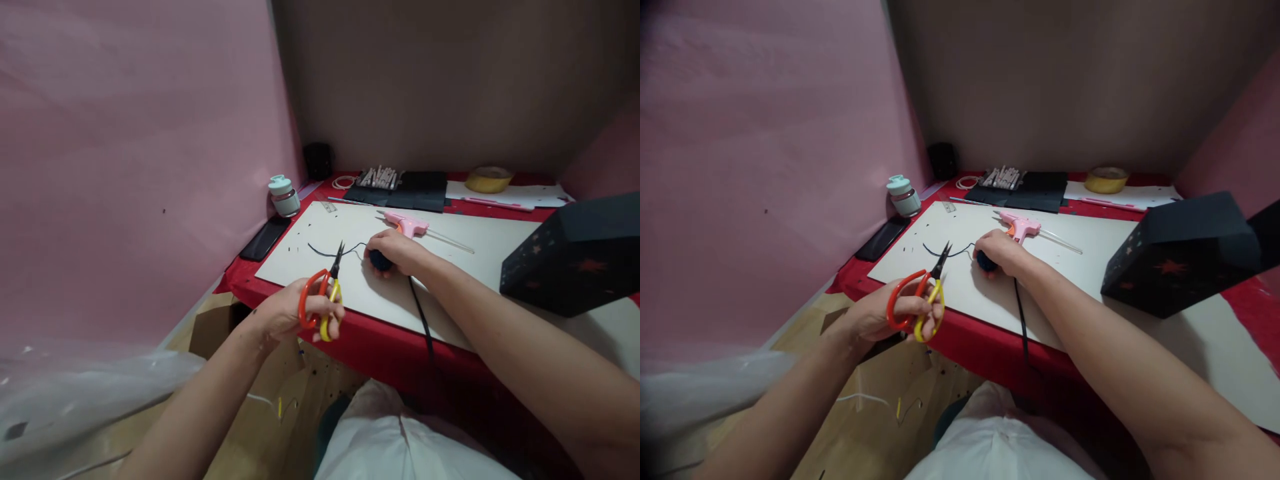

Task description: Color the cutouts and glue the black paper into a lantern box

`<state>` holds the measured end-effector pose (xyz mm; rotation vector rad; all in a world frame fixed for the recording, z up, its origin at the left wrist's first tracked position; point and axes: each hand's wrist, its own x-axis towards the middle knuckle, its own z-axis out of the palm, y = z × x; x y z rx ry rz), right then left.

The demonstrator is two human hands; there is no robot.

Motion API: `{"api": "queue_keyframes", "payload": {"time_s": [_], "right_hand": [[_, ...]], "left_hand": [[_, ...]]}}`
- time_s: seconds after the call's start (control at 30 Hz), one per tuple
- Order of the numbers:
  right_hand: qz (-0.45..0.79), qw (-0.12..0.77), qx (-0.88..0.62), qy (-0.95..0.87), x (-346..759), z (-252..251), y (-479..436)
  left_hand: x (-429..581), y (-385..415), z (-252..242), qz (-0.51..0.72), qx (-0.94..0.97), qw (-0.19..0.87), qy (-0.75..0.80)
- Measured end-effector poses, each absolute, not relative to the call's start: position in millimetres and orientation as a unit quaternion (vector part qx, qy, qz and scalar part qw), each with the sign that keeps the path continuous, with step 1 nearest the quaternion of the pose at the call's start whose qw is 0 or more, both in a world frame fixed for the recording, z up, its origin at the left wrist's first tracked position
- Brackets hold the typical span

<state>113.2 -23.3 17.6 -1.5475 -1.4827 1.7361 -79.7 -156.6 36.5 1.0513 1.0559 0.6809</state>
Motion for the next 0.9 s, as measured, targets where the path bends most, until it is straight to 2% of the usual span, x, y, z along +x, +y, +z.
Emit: {"api": "queue_keyframes", "payload": {"time_s": [0.23,0.63,0.73,0.9], "right_hand": [[0.609,0.196,-0.558,-0.529,112.4,28.6,-30.3],[0.651,0.230,-0.514,-0.510,116.7,33.8,-32.6],[0.666,0.270,-0.482,-0.502,119.4,35.6,-31.9],[0.673,0.393,-0.409,-0.474,126.1,52.6,-35.3]], "left_hand": [[-75.6,-124.6,26.3,0.211,0.416,0.771,0.433],[-76.9,-99.3,31.0,0.228,0.435,0.741,0.458],[-79.6,-98.3,27.1,0.239,0.451,0.720,0.469],[-86.0,-99.4,27.3,0.230,0.461,0.712,0.477]]}}
